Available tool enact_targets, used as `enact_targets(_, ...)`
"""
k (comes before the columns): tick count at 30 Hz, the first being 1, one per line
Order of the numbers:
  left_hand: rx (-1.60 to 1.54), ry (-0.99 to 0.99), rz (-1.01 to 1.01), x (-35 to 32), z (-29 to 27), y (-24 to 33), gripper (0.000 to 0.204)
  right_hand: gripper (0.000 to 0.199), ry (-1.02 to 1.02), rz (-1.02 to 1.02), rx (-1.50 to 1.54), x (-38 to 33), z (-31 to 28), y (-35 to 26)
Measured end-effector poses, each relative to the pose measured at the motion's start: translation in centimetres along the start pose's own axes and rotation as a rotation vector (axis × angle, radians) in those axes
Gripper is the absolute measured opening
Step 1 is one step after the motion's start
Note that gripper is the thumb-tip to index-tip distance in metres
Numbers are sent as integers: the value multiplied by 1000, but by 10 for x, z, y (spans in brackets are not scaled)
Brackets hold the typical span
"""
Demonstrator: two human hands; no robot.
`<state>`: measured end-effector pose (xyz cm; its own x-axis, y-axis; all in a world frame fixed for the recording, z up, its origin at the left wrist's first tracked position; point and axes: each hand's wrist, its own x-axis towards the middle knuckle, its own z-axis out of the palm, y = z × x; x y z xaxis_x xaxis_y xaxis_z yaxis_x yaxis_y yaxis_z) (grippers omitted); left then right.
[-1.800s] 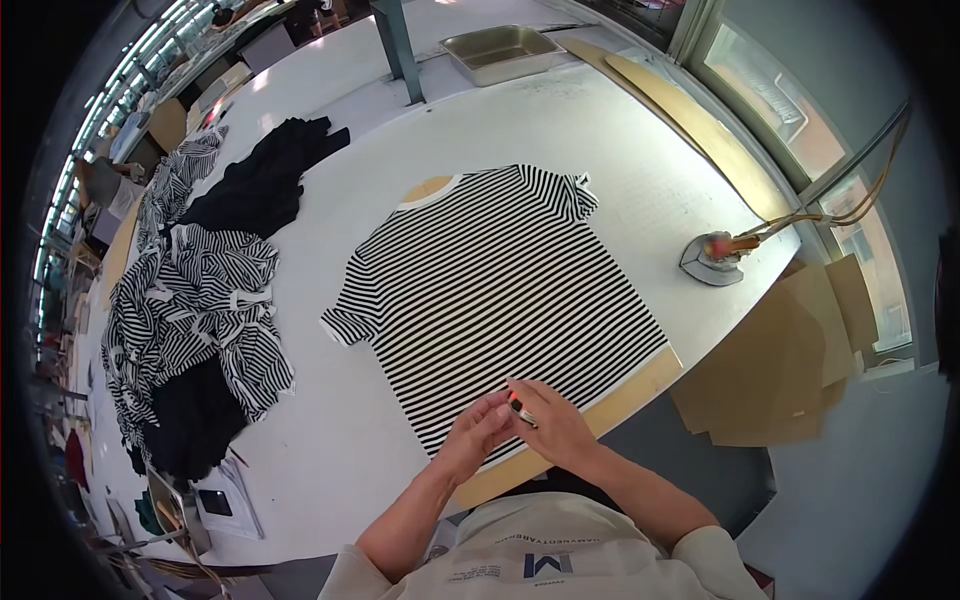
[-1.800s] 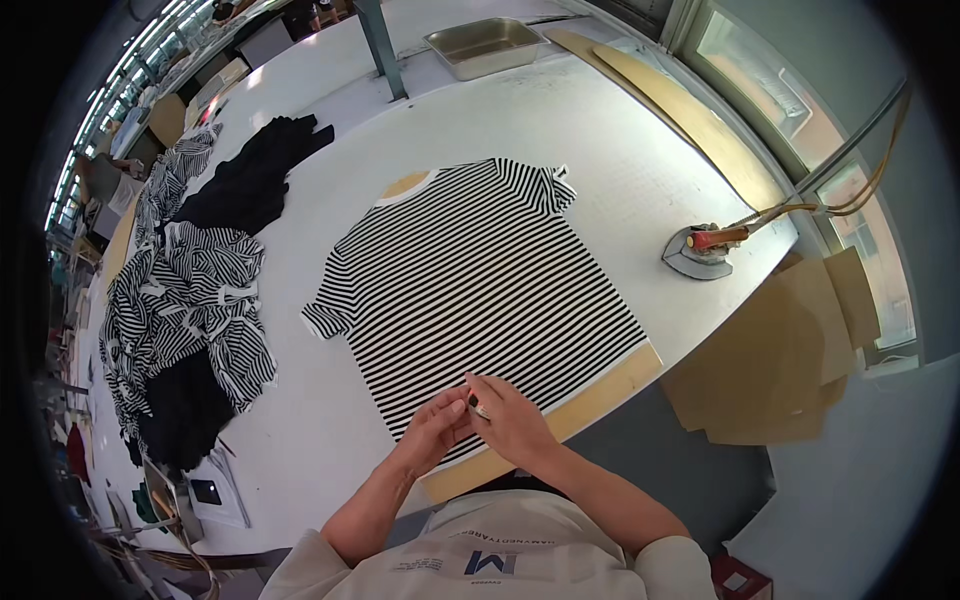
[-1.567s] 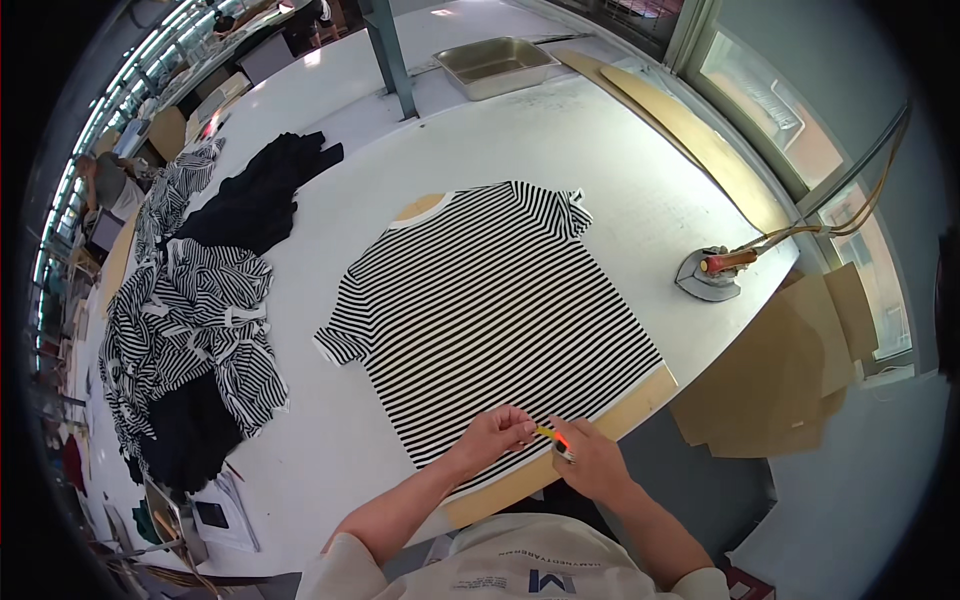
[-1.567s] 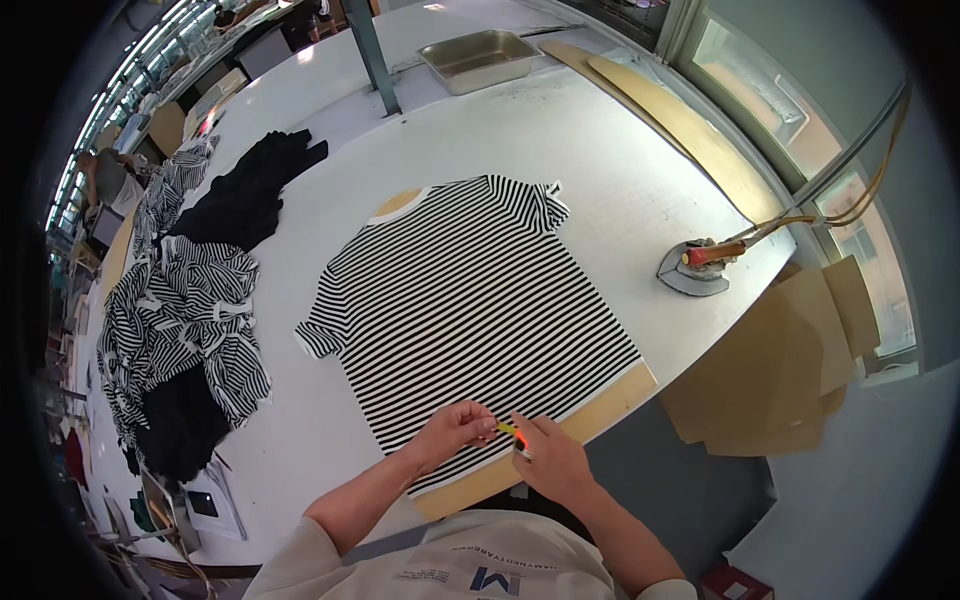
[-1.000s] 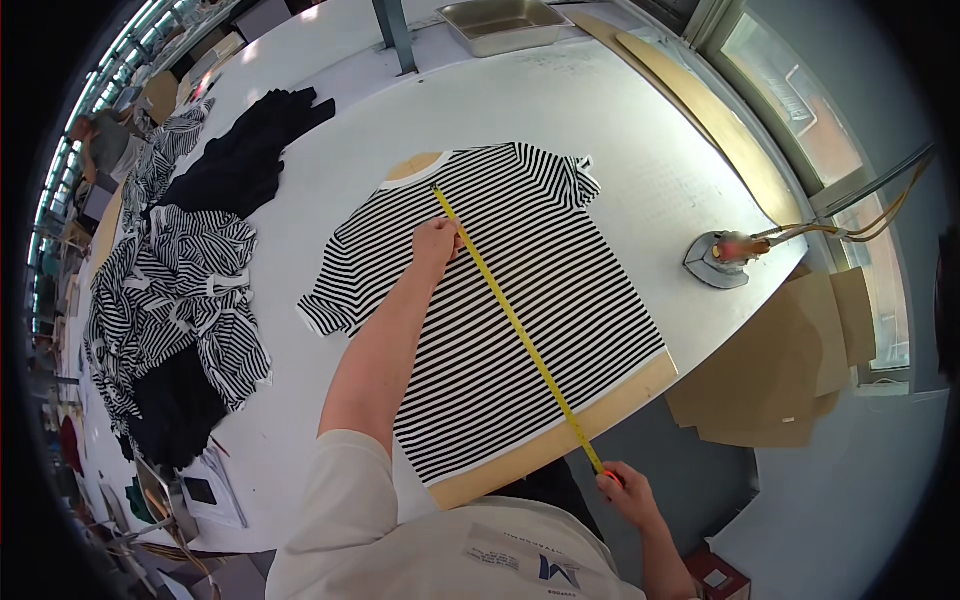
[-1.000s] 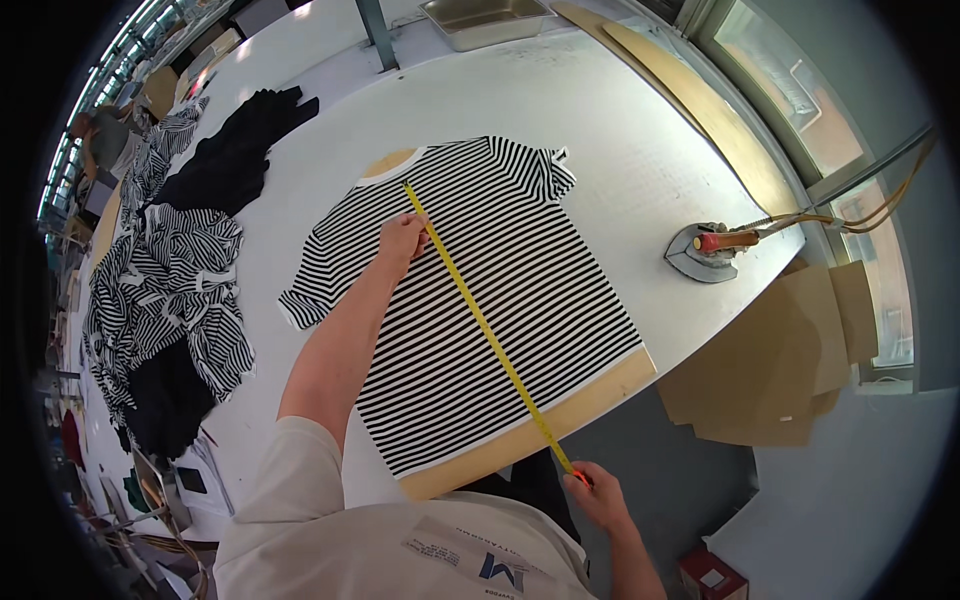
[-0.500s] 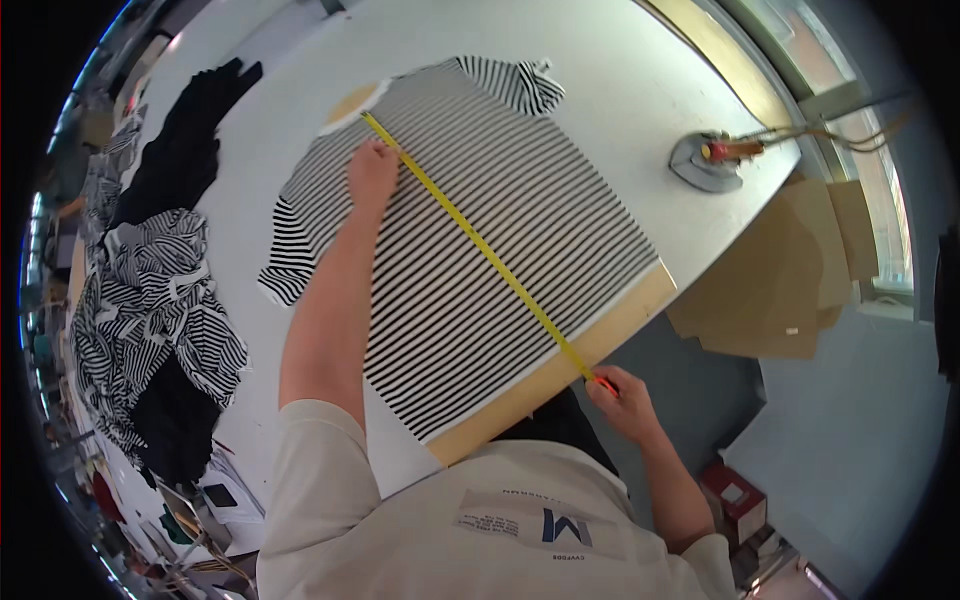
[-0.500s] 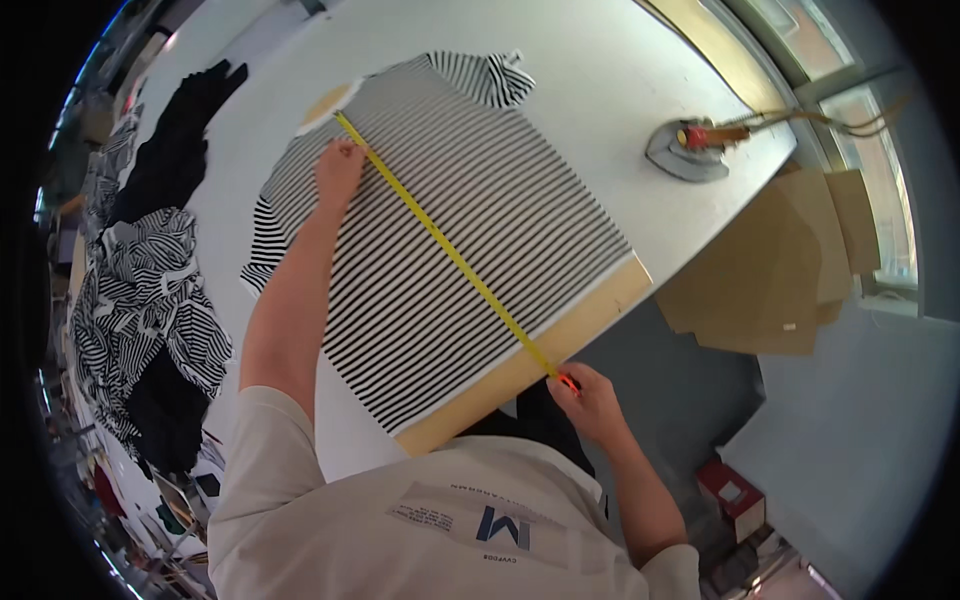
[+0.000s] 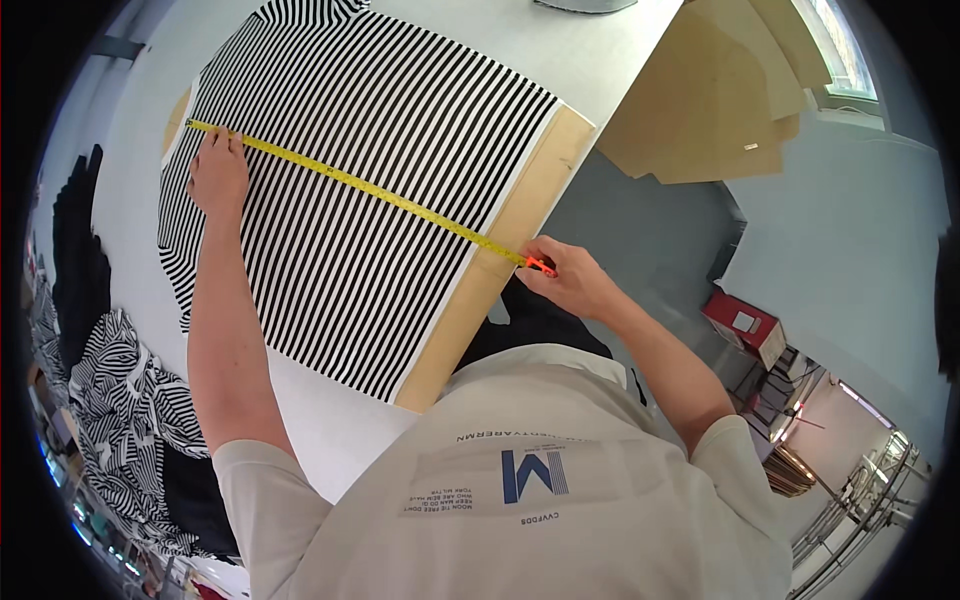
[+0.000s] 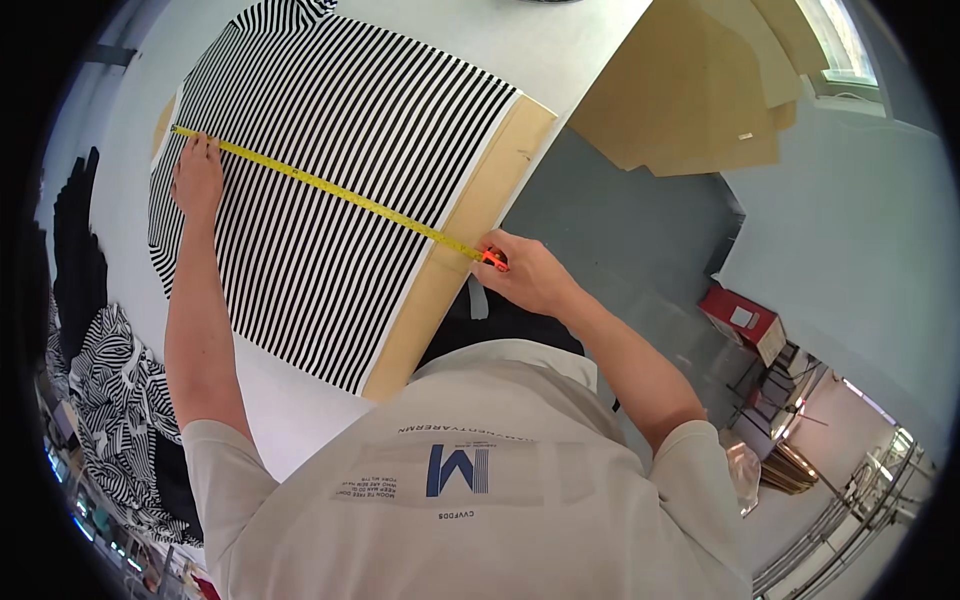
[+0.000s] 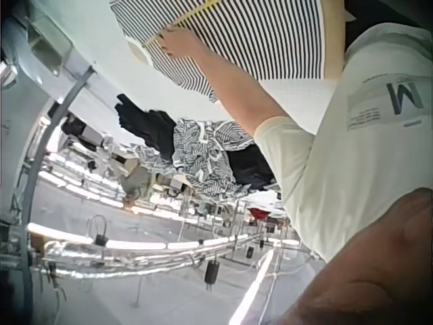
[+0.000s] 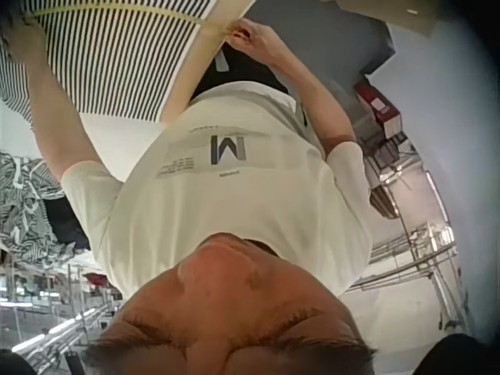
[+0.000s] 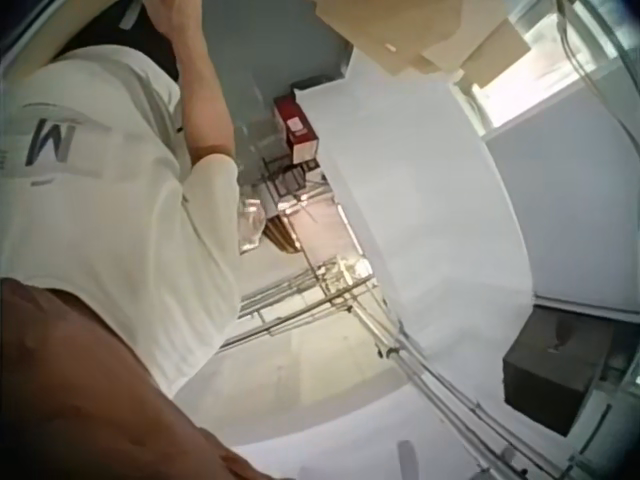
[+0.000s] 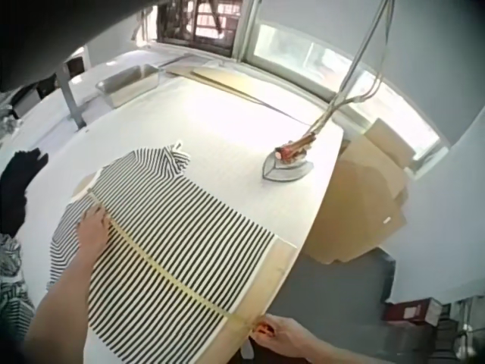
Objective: The recorder irons a striped t-shirt, measures it with a tape, and uses a cardboard template for alignment on a production table.
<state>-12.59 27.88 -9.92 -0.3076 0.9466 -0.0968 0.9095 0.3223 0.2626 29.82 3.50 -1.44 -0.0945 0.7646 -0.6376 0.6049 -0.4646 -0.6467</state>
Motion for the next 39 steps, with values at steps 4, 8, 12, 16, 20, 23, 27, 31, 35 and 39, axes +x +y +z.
enact_targets(4, -291, -52, -68, -5, 2, 7, 45, 21, -1, 23, 4, 0, 0, 2)
enact_targets(8, -588, -58, -165, -9, -10, 2, 44, 21, 36, -124, 35, -8, 0, -1)
enact_targets(12, -1589, -156, -265, -33, -47, -14, 29, 29, -83, -229, -9, -27, -11, -16)
enact_targets(16, -1797, -165, -315, -159, -76, 74, 22, 44, -156, -407, -24, -12, -7, -52)
enact_targets(20, -1597, -413, -480, -277, -69, 99, 40, 57, -140, -627, -243, 12, 28, -120)
enact_targets(23, -1943, -500, -440, -325, -60, 106, 53, 58, -220, -971, -423, 21, 50, -144)
enact_targets(27, -2160, -122, -660, -349, -47, 85, 49, 61, -315, -1439, -503, 41, 44, -149)
enact_targets(31, -1253, 364, -859, -368, -52, 7, 50, 50, -55, -1315, -558, 137, -69, -141)
enact_targets(35, -728, 462, -1051, -439, -28, -87, 62, 61, 326, -881, -615, 245, -250, -145)
enact_targets(39, -118, 418, -939, -430, 2, -85, 63, 54, 571, -609, -1319, 308, -394, -77)
